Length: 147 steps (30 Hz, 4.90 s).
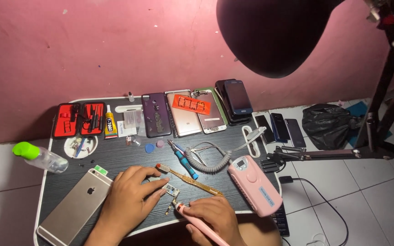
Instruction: Scraping a small electronic component from a mobile phone using a precision tool.
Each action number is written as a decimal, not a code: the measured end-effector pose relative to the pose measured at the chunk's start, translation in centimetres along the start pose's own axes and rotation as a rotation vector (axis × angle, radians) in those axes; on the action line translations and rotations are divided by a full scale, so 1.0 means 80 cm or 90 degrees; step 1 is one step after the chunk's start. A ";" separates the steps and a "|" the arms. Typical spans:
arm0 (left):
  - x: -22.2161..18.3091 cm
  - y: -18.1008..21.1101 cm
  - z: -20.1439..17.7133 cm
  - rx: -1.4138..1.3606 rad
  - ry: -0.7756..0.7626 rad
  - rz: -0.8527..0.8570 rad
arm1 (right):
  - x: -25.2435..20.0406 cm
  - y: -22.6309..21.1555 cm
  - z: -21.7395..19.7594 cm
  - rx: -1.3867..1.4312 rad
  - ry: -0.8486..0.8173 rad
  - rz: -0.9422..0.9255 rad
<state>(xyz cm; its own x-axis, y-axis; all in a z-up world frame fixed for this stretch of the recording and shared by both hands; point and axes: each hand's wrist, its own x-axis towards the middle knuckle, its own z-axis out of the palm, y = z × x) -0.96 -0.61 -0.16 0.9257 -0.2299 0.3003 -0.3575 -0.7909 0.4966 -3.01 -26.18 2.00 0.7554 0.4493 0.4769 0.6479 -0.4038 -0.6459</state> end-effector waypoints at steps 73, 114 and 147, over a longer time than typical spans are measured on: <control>0.014 0.003 0.000 -0.043 -0.008 0.066 | -0.017 0.029 0.020 -0.034 0.073 0.027; 0.016 0.009 0.005 -0.014 0.021 0.045 | -0.012 0.016 0.018 -0.070 0.024 0.016; 0.015 0.007 0.005 -0.019 0.008 0.046 | -0.019 0.024 0.017 -0.076 -0.004 0.017</control>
<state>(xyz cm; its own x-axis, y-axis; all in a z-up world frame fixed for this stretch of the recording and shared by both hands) 0.01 -1.55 0.18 0.8961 -0.2777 0.3463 -0.4263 -0.7557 0.4972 -3.03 -26.54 -0.77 0.7722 0.4417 0.4568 0.6349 -0.5071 -0.5829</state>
